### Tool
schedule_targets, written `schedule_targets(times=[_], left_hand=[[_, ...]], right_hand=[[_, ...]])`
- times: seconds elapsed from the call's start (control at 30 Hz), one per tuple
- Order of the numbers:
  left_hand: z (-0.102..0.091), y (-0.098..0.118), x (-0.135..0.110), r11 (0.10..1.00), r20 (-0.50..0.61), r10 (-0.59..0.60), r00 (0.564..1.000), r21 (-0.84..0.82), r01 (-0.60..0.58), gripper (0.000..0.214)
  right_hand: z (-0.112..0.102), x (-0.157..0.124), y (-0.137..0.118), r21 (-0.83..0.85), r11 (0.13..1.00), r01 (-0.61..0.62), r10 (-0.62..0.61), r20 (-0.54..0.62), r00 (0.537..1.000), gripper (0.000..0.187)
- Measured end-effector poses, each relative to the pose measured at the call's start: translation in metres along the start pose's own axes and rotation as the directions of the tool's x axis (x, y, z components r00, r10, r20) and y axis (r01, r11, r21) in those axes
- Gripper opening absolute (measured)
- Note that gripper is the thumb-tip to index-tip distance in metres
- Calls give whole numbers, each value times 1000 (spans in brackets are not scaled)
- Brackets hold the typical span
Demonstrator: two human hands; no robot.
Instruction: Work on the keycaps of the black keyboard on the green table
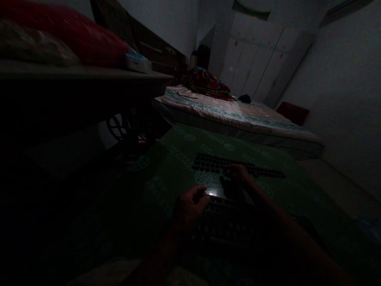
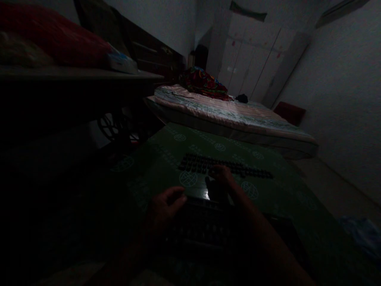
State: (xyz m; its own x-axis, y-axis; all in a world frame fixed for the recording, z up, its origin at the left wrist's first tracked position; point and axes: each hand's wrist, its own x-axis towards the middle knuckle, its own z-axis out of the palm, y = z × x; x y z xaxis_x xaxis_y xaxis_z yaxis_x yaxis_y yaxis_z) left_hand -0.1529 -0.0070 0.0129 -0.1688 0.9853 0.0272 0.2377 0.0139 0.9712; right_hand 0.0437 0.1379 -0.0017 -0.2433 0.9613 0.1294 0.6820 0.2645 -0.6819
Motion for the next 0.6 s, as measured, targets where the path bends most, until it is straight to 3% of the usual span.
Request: schedule_targets(times=[0.27,0.6], left_hand=[[3,-1,-4,997,12,28,1000,71,-28,24],[3,-4,-2,992,39,66,997,101,-70,20]], right_hand=[[15,13,16,-72,996,-51,51,-6,999,29],[16,16,20,-107,993,-51,53,17,998,27]])
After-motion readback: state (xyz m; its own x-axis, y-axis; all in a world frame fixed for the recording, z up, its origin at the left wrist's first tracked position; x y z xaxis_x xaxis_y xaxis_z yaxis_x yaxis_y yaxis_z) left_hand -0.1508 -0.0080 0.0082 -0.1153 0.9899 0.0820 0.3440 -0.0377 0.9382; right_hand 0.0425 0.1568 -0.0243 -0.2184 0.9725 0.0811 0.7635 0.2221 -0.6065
